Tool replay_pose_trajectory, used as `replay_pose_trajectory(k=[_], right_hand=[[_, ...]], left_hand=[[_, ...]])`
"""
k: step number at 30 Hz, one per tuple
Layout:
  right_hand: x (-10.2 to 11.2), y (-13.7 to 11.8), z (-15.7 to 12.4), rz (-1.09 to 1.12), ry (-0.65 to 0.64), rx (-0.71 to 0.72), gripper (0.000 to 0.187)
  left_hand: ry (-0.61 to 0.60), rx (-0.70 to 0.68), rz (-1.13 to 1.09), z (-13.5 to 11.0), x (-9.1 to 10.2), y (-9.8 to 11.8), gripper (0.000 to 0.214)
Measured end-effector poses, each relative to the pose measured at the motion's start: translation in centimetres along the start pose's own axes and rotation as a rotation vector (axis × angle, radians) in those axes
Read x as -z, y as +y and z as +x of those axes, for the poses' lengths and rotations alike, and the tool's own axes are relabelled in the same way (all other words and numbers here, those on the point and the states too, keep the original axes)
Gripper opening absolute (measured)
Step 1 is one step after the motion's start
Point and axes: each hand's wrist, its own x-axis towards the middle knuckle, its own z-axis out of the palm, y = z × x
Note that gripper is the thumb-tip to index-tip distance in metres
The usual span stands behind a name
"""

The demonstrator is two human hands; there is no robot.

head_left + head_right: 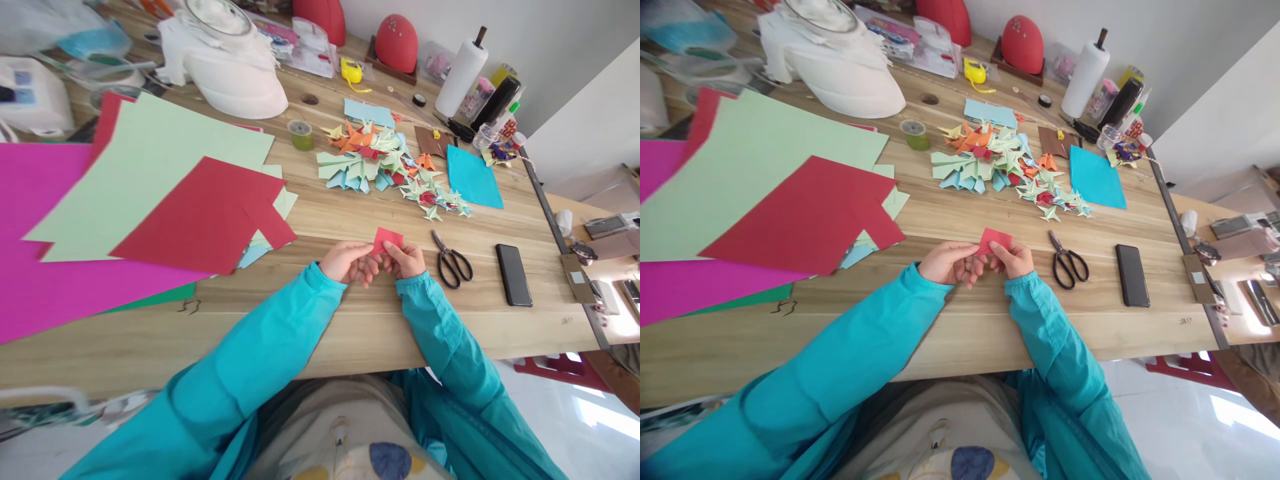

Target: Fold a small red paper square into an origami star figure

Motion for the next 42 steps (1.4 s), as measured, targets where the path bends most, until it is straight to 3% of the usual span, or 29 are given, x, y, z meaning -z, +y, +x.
replay_pose_trajectory(k=[6, 13, 17, 21, 27, 34, 42], right_hand=[[-0.01, 0.11, 0.03, -0.032, -0.021, 0.009, 0.038], [-0.07, -0.22, 0.14, 0.071, 0.028, -0.010, 0.040], [-0.14, -0.50, 0.13, 0.161, 0.085, 0.123, 0.033], [-0.14, -0.56, -0.15, 0.163, 0.023, 0.163, 0.041], [-0.06, -0.31, -0.35, 0.113, -0.012, 0.161, 0.021], [0.12, -0.33, -0.30, 0.092, 0.028, 0.127, 0.017], [-0.14, -0.11, -0.30, -0.049, 0.014, 0.182, 0.022]], left_hand=[[0.014, -0.012, 0.059, 0.12, -0.30, -0.37, 0.029], [0.049, -0.004, -0.062, 0.04, -0.09, -0.01, 0.021], [0.084, 0.041, -0.170, 0.00, 0.01, 0.36, 0.024], [0.084, 0.066, -0.226, 0.04, 0.02, 0.39, 0.027], [0.089, 0.036, -0.131, 0.03, -0.05, 0.31, 0.025], [0.160, -0.056, 0.072, 0.16, -0.15, -0.03, 0.023], [0.181, -0.112, 0.176, -0.03, -0.80, -0.33, 0.029]])
